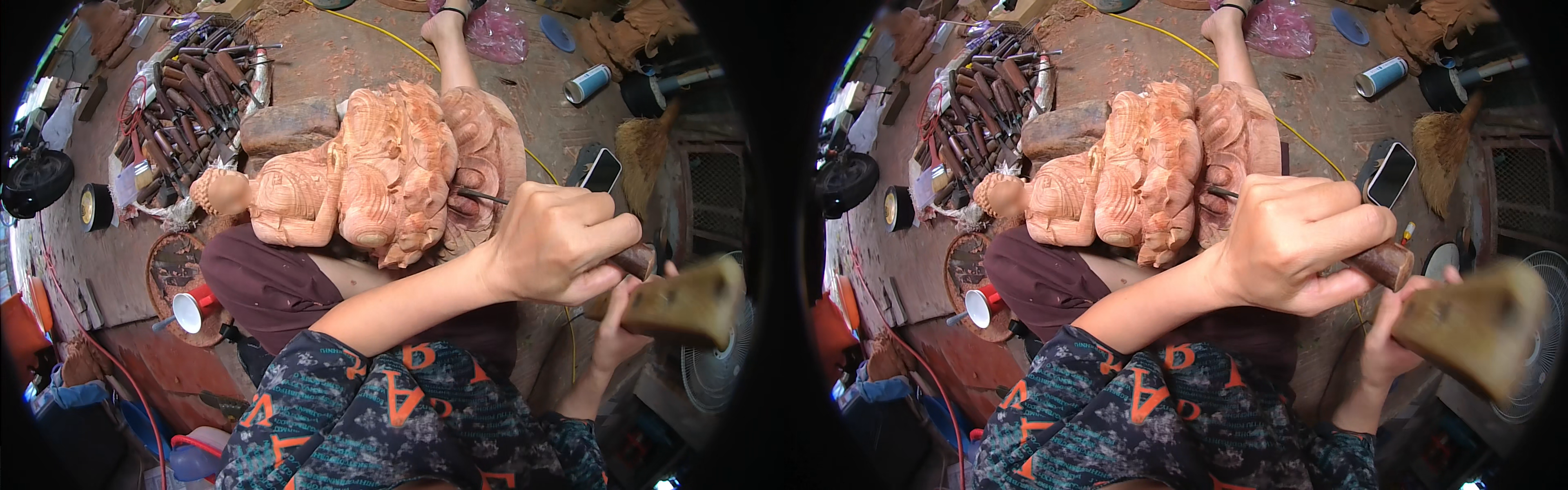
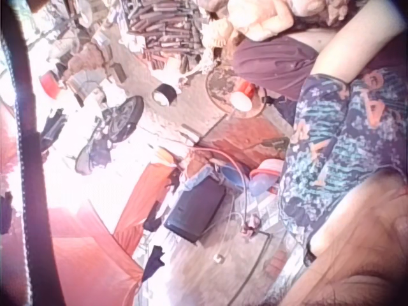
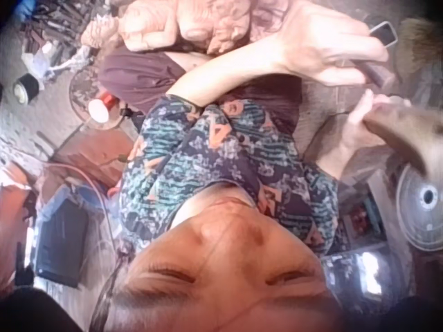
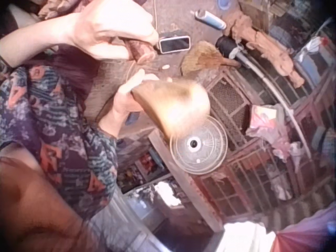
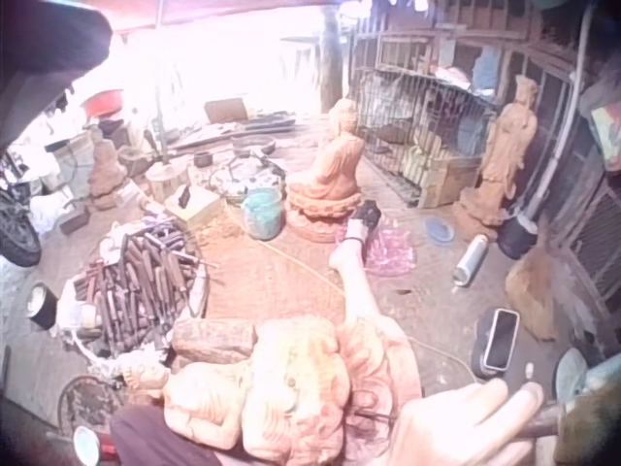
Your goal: The person carves a wooden sculpture of a reclining figure using a chisel and a wooden mallet. They repeatedly strike the chisel to shape the wood, occasionally switching tools and adjusting their grip.
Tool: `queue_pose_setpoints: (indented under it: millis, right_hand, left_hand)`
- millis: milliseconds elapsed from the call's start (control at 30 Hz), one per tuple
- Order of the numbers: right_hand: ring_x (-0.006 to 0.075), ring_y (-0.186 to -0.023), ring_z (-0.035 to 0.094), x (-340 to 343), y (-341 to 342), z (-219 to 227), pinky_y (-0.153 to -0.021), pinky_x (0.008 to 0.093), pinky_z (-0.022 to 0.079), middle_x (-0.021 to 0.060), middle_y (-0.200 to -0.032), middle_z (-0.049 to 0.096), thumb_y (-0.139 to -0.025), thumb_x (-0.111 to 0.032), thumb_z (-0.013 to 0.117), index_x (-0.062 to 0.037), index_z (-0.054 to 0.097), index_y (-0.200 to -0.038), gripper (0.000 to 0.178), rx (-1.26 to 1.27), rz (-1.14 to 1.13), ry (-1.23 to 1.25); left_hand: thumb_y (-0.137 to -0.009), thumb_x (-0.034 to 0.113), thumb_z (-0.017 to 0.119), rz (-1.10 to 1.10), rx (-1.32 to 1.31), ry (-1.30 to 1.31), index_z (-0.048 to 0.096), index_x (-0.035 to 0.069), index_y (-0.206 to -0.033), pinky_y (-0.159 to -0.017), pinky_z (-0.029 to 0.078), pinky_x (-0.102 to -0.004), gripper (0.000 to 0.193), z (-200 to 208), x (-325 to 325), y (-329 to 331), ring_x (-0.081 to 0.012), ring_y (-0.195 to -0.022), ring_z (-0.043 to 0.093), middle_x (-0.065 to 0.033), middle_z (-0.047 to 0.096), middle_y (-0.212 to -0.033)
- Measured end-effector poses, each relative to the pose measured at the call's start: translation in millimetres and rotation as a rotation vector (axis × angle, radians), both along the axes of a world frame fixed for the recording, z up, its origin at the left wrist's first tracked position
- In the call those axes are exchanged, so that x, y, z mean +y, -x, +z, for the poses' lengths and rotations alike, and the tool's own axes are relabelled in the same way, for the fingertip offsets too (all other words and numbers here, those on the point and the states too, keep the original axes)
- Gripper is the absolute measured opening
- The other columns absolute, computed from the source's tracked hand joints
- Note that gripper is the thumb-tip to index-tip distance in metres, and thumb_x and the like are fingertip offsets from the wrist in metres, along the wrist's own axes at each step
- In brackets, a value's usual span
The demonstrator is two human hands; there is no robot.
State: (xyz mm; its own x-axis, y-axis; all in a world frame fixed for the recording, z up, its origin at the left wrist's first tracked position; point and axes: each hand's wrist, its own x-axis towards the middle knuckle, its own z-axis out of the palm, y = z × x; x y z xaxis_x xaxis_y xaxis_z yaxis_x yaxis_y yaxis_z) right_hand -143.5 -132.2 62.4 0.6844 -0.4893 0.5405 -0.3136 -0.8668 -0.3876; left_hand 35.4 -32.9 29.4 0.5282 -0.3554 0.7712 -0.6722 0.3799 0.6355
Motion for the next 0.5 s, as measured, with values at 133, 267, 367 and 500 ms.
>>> queue_pose_setpoints:
  millis: [133,267,367,500]
  right_hand:
    - [0.0161,-0.094,0.053,-4.2,1.7,-3.6,-0.102,0.0386,0.035,0.0059,-0.093,0.057,-0.082,0.0,0.064,0.0063,0.041,-0.125,0.049,0.076,0.003,0.018]
    - [0.0129,-0.082,0.052,2.0,-1.5,-5.1,-0.091,0.0326,0.043,0.0055,-0.088,0.055,-0.082,0.002,0.067,0.003,0.05,-0.107,0.031,0.108,-0.012,-0.031]
    - [0.0123,-0.075,0.049,6.1,-6.7,-6.8,-0.087,0.0286,0.043,0.0034,-0.082,0.05,-0.082,0.007,0.062,0.0039,0.051,-0.108,0.028,0.054,0.018,-0.175]
    - [0.015,-0.087,0.053,-5.3,8.2,-28.3,-0.088,0.0315,0.043,0.0065,-0.096,0.054,-0.081,0.005,0.065,0.0068,0.043,-0.126,0.051,0.038,-0.057,-0.18]
  left_hand:
    - [-0.059,0.019,0.068,0.015,-0.006,-0.002,0.062,0.011,-0.084,-0.044,0.041,-0.0332,0.027,-0.6,2.8,-4.7,-0.0215,-0.051,0.053,-0.003,0.047,-0.06]
    - [-0.06,0.017,0.067,0.061,0.017,0.019,0.063,0.011,-0.084,-0.045,0.042,-0.0327,0.026,-3.0,-0.4,-3.3,-0.0219,-0.052,0.054,-0.0032,0.051,-0.06]
    - [-0.061,0.015,0.067,0.016,0.041,-0.028,0.063,0.01,-0.085,-0.046,0.043,-0.0322,0.025,-3.5,3.3,-9.8,-0.0222,-0.052,0.055,-0.0038,0.053,-0.061]
    - [-0.06,0.012,0.066,0.098,0.07,0.095,0.063,0.008,-0.085,-0.047,0.044,-0.0309,0.025,-5.0,-5.8,-10.2,-0.0215,-0.051,0.055,-0.0038,0.054,-0.061]
